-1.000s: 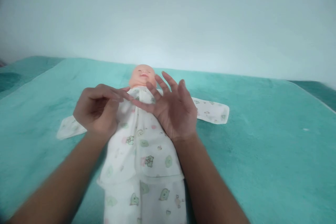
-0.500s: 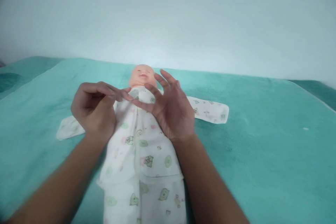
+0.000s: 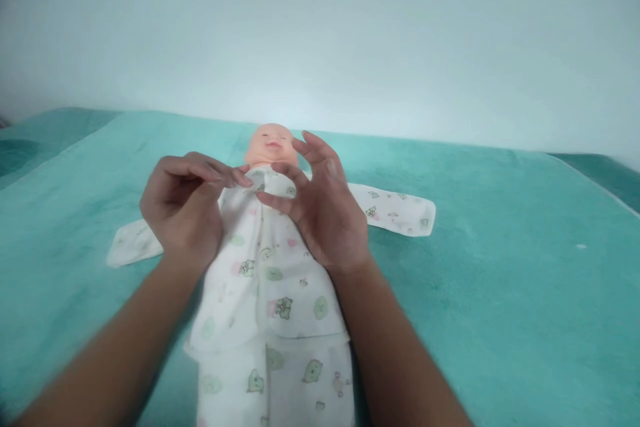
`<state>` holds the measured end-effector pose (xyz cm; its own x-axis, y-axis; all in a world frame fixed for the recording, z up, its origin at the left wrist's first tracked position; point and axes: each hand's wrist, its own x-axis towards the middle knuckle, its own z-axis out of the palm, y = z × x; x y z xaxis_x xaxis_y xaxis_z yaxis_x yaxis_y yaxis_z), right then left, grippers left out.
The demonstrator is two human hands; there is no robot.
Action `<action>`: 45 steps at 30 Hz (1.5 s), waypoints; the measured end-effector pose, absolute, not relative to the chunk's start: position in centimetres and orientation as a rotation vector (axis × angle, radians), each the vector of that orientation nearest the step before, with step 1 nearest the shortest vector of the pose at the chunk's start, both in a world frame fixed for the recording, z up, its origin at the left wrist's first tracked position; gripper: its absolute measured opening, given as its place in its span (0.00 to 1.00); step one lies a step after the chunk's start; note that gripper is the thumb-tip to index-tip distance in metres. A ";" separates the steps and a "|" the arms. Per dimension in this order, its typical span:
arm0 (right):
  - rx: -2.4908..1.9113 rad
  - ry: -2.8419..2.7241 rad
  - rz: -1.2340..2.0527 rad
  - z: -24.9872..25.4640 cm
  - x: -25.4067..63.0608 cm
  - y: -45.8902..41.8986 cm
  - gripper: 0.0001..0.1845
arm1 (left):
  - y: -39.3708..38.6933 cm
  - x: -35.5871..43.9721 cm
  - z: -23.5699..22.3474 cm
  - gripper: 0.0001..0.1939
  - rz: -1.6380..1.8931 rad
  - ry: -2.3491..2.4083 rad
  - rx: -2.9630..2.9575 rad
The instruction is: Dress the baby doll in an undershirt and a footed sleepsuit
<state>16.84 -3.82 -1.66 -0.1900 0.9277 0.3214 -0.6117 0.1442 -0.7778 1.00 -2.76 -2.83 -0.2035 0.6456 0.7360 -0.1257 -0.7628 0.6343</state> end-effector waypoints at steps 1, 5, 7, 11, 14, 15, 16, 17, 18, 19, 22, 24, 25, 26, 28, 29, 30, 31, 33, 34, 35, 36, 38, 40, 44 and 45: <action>-0.415 -1.034 1.434 -1.7 16.8 -3.8 0.19 | -2.8 0.9 -2.8 0.06 1.960 0.647 1.584; -0.452 -1.046 1.345 -1.6 16.8 -4.0 0.19 | -3.0 0.5 -2.4 0.07 1.658 0.759 1.754; -0.472 -1.065 1.325 -1.6 16.9 -4.1 0.20 | -3.1 0.4 -2.2 0.07 1.571 0.742 1.862; -0.533 -1.128 1.305 -1.5 17.0 -4.3 0.21 | -3.1 0.5 -1.9 0.07 1.519 0.715 1.988; -0.569 -1.154 1.299 -1.5 17.1 -4.4 0.25 | -3.1 0.6 -1.8 0.07 1.511 0.727 1.986; -0.575 -1.156 1.300 -1.5 17.1 -4.4 0.26 | -3.2 0.6 -1.8 0.07 1.512 0.733 1.984; -0.581 -1.155 1.301 -1.4 17.1 -4.4 0.27 | -3.2 0.7 -1.9 0.07 1.514 0.738 1.983; -0.588 -1.153 1.302 -1.4 17.0 -4.4 0.28 | -3.2 0.7 -1.9 0.07 1.517 0.743 1.982; -0.594 -1.150 1.304 -1.4 17.0 -4.4 0.29 | -3.2 0.7 -1.9 0.07 1.522 0.748 1.980; -0.599 -1.148 1.306 -1.4 17.0 -4.3 0.29 | -3.2 0.7 -1.9 0.06 1.530 0.752 1.977; -0.602 -1.143 1.316 -1.5 16.8 -4.2 0.31 | -3.3 0.8 -1.9 0.06 1.553 0.760 1.977; -0.595 -1.140 1.321 -1.6 16.8 -4.2 0.31 | -3.3 0.8 -1.8 0.06 1.556 0.758 1.986; -0.594 -1.137 1.324 -1.7 16.8 -4.1 0.32 | -3.3 0.8 -1.8 0.07 1.556 0.755 1.989; -0.592 -1.134 1.325 -1.7 16.8 -4.1 0.32 | -3.4 0.8 -1.8 0.06 1.558 0.752 1.989; -0.584 -1.128 1.327 -1.8 16.8 -4.0 0.32 | -3.4 0.8 -1.8 0.06 1.567 0.745 1.984; -0.576 -1.128 1.329 -1.8 16.7 -4.0 0.32 | -3.3 0.8 -1.9 0.05 1.572 0.739 1.984; -0.568 -1.128 1.333 -1.8 16.7 -3.9 0.32 | -3.3 0.7 -1.9 0.05 1.577 0.733 1.983; -0.560 -1.129 1.339 -1.8 16.6 -3.9 0.32 | -3.3 0.7 -2.0 0.04 1.586 0.725 1.975; -0.548 -1.129 1.351 -1.8 16.6 -3.9 0.32 | -3.2 0.6 -2.3 0.03 1.627 0.726 1.915; -0.544 -1.127 1.358 -1.8 16.5 -3.9 0.32 | -3.1 0.6 -2.4 0.03 1.651 0.740 1.865; -0.541 -1.124 1.364 -1.7 16.5 -4.0 0.31 | -3.1 0.6 -2.5 0.02 1.672 0.763 1.808; -0.539 -1.121 1.370 -1.7 16.5 -4.0 0.31 | -3.0 0.6 -2.6 0.02 1.679 0.791 1.756; -0.531 -1.116 1.378 -1.7 16.5 -4.0 0.30 | -3.0 0.6 -2.7 0.02 1.664 0.843 1.695; -0.522 -1.110 1.384 -1.7 16.5 -4.0 0.30 | -3.0 0.6 -2.7 0.02 1.645 0.875 1.683; -0.513 -1.096 1.400 -1.7 16.6 -4.0 0.29 | -3.0 0.6 -2.6 0.03 1.655 0.916 1.676; -0.513 -1.094 1.401 -1.6 16.6 -4.0 0.29 | -3.0 0.6 -2.6 0.03 1.660 0.922 1.675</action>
